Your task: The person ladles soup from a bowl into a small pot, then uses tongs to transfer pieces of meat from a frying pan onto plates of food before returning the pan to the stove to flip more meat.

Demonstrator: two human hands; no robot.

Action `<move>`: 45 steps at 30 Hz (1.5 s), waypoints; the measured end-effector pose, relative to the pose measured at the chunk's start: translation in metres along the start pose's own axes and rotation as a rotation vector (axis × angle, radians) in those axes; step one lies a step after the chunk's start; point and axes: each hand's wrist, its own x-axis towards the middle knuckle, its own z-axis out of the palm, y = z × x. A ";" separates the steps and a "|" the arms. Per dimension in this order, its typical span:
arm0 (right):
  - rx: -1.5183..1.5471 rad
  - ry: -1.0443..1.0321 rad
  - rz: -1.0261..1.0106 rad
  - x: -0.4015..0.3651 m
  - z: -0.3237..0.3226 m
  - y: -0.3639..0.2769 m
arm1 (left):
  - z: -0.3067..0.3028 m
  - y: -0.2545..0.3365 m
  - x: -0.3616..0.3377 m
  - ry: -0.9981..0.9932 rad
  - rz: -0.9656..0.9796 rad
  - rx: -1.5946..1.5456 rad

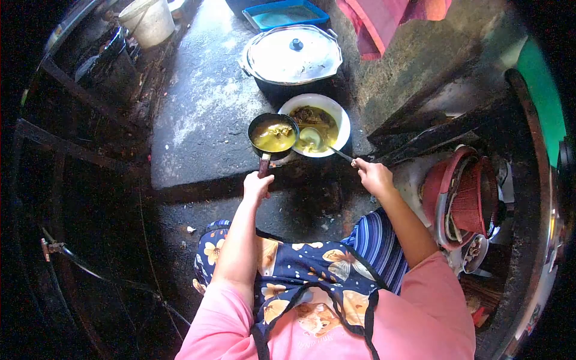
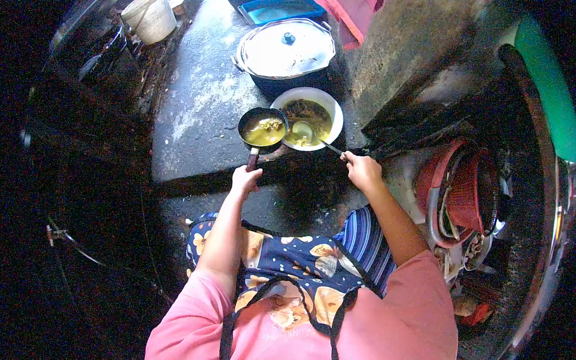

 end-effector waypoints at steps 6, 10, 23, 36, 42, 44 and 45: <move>0.110 0.028 0.040 0.022 0.018 0.021 | -0.004 0.000 -0.004 0.013 0.018 0.003; 0.536 -0.365 0.243 0.040 -0.012 0.015 | -0.006 0.009 -0.008 0.023 0.004 0.056; 1.240 -0.428 0.323 0.006 -0.003 0.038 | -0.011 -0.003 -0.002 0.045 0.004 0.072; 1.129 -0.343 0.122 -0.023 -0.072 -0.009 | -0.003 0.005 -0.001 0.018 0.037 0.264; 0.450 0.205 -0.242 -0.038 -0.035 -0.022 | 0.003 0.001 -0.001 -0.004 0.021 0.194; 0.470 0.271 -0.245 -0.038 -0.033 -0.019 | 0.003 0.000 -0.001 -0.004 0.027 0.060; 0.400 0.288 -0.197 -0.036 -0.034 -0.015 | 0.002 0.001 -0.002 -0.005 0.027 0.063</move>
